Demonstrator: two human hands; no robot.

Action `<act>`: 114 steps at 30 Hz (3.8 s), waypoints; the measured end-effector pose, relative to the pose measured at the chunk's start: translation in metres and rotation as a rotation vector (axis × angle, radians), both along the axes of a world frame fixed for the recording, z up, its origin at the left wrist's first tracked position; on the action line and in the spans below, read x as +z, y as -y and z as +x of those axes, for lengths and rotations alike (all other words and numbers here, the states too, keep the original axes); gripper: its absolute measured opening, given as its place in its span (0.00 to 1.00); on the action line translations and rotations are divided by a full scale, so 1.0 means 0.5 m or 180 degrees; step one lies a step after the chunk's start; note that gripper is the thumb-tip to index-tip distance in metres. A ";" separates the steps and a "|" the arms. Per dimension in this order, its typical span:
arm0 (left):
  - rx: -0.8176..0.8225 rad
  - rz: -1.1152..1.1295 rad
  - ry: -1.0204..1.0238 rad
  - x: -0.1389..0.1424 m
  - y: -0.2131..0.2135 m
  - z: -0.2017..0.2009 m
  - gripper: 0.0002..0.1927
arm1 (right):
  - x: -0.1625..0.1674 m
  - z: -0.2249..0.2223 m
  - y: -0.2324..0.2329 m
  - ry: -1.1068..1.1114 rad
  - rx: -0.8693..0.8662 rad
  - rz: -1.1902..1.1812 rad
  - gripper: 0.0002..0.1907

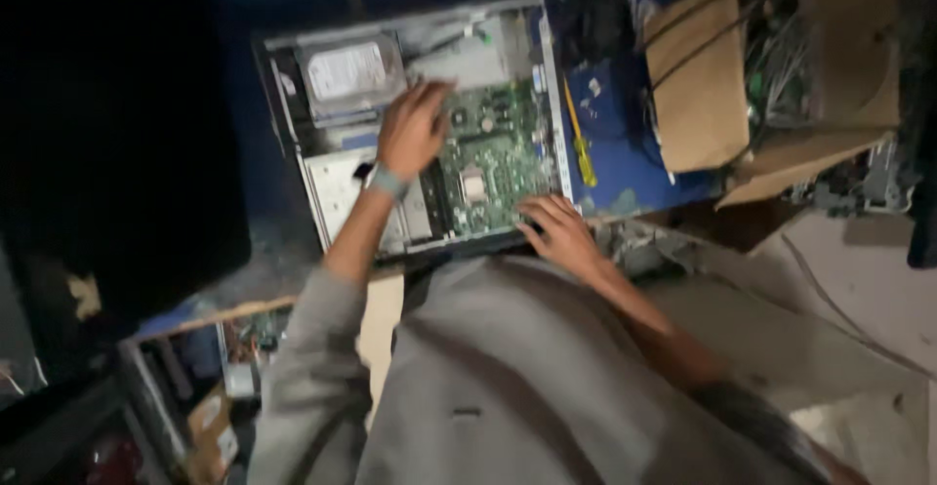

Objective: The person works on an open desktop computer case on a workbench, positioning a motherboard inside the chassis and connecting cables and components to it. Near the end, the person picks up a yellow-handled screwdriver and uses it on the computer parts.

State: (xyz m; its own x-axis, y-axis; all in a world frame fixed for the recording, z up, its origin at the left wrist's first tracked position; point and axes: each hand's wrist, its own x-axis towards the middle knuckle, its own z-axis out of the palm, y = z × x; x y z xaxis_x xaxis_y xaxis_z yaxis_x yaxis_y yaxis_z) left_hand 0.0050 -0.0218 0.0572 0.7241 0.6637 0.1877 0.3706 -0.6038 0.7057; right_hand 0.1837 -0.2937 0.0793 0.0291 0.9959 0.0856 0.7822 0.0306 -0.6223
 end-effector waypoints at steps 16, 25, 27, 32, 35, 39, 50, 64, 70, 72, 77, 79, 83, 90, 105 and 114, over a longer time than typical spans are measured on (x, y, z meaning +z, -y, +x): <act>-0.0813 -0.0144 -0.1824 -0.115 -0.072 0.180 0.29 | -0.035 0.109 -0.094 0.0095 0.0530 -0.0160 0.12; -0.0723 -0.0150 -0.1796 -0.099 -0.088 0.197 0.14 | -0.078 0.053 -0.212 0.0920 0.1233 -0.0766 0.28; -0.0684 -0.0156 -0.1673 -0.098 -0.090 0.193 0.13 | -0.098 0.034 -0.212 0.1096 0.1377 -0.0819 0.30; -0.0298 -0.0173 -0.1322 -0.118 -0.091 0.183 0.12 | -0.141 0.020 -0.167 0.0580 0.1513 -0.0968 0.28; -0.0270 -0.0340 -0.1476 -0.132 -0.097 0.192 0.13 | -0.150 0.028 -0.147 0.0486 0.1447 -0.1118 0.26; -0.0368 -0.0356 -0.1265 -0.131 -0.102 0.196 0.14 | -0.143 0.037 -0.148 0.0882 0.1394 -0.1259 0.20; -0.0404 0.0285 -0.1330 -0.119 -0.096 0.207 0.09 | -0.109 0.047 -0.171 0.1250 0.1624 -0.1199 0.18; -0.0067 0.0464 -0.1317 -0.118 -0.092 0.197 0.13 | -0.184 0.008 -0.176 0.2593 0.1644 -0.1063 0.13; -0.0125 0.0366 -0.1197 -0.114 -0.091 0.193 0.13 | -0.184 0.012 -0.192 0.2779 0.2063 -0.1246 0.17; -0.0110 0.0368 -0.1040 -0.110 -0.090 0.187 0.14 | -0.176 0.013 -0.196 0.2768 0.2128 -0.1292 0.22; 0.0058 0.0351 -0.0945 -0.104 -0.079 0.183 0.14 | -0.176 0.012 -0.200 0.2793 0.2059 -0.1245 0.26; 0.0104 0.0283 -0.0961 -0.105 -0.079 0.186 0.13 | -0.182 0.016 -0.201 0.2713 0.2061 -0.1260 0.24; 0.0139 0.0247 -0.1024 -0.110 -0.078 0.186 0.12 | -0.188 0.023 -0.203 0.2553 0.2025 -0.1246 0.17; 0.0098 0.0172 -0.1185 -0.116 -0.080 0.186 0.13 | -0.185 0.020 -0.204 0.2600 0.2284 -0.1499 0.13; 0.2248 -0.0302 0.0947 0.003 0.008 -0.263 0.22 | -0.061 0.161 -0.139 -0.0075 -0.1247 -0.0356 0.32; 0.2951 -0.2088 -0.0331 -0.120 0.196 -0.356 0.34 | -0.230 0.186 -0.047 -0.1702 -0.2018 -0.1546 0.31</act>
State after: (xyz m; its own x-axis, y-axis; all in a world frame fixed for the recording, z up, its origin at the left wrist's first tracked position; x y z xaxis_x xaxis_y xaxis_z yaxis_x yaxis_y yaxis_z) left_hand -0.1732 -0.1196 -0.0030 -0.1044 0.8992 -0.4249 0.5568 0.4069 0.7241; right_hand 0.2766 -0.2705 -0.0354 0.4901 0.7047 -0.5130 0.1736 -0.6556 -0.7349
